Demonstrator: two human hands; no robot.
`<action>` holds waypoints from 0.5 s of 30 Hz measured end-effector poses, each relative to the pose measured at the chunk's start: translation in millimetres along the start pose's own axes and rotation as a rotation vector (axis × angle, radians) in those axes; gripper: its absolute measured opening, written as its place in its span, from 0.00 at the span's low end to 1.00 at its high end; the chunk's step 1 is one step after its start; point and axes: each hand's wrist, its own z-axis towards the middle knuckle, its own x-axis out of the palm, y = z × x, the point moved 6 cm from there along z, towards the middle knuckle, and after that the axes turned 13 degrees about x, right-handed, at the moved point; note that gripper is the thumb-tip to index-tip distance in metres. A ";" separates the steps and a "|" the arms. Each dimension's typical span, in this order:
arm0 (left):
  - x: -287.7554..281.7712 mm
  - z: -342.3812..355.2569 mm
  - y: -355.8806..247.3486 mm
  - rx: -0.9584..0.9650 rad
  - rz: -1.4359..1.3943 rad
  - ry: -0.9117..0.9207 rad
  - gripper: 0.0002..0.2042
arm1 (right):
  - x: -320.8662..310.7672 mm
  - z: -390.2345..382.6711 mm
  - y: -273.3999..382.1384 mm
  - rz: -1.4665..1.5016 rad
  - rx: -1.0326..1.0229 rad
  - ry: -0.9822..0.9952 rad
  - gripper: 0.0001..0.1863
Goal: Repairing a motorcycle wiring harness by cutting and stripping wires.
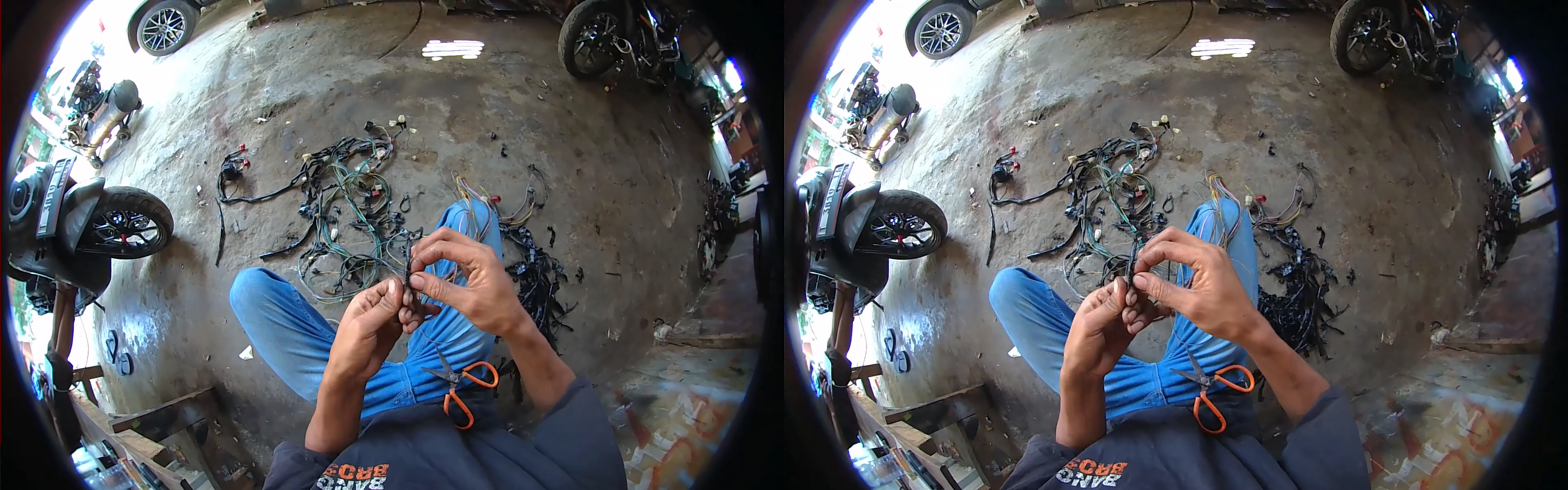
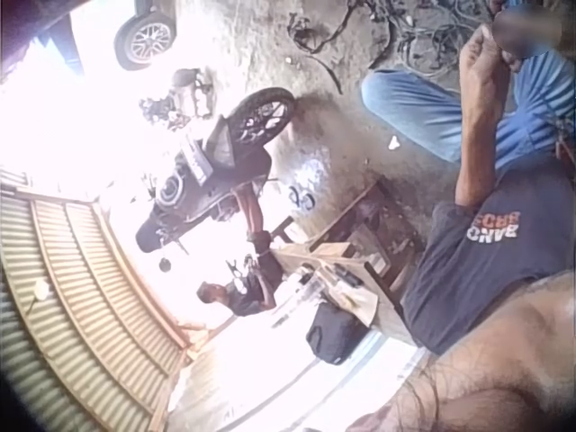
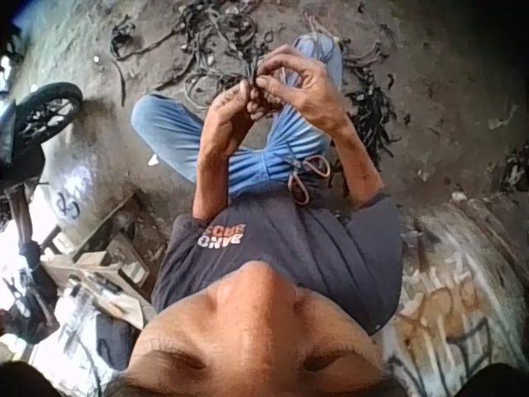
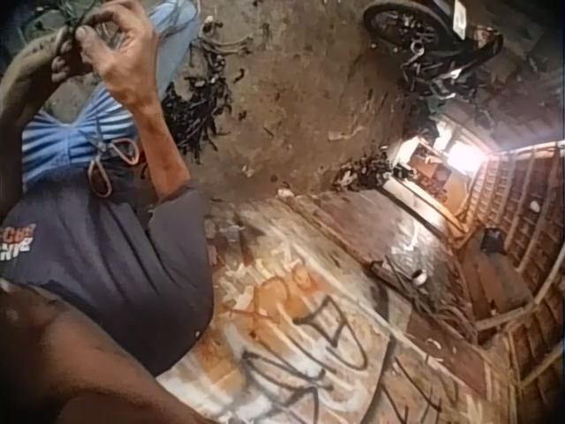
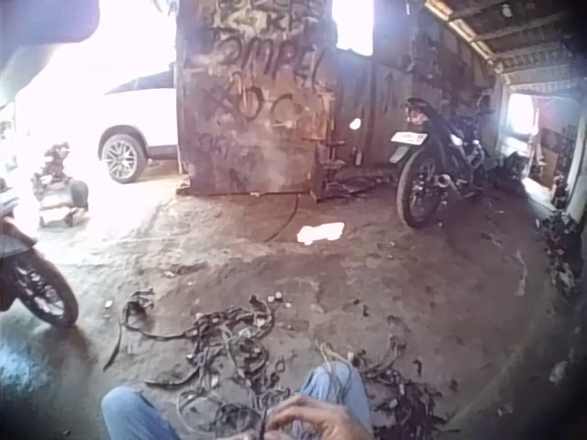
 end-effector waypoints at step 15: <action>1.5 7.7 8.2 0.020 -0.002 -0.051 0.12 | 1.4 -4.1 12.2 -0.490 -0.379 -0.559 0.08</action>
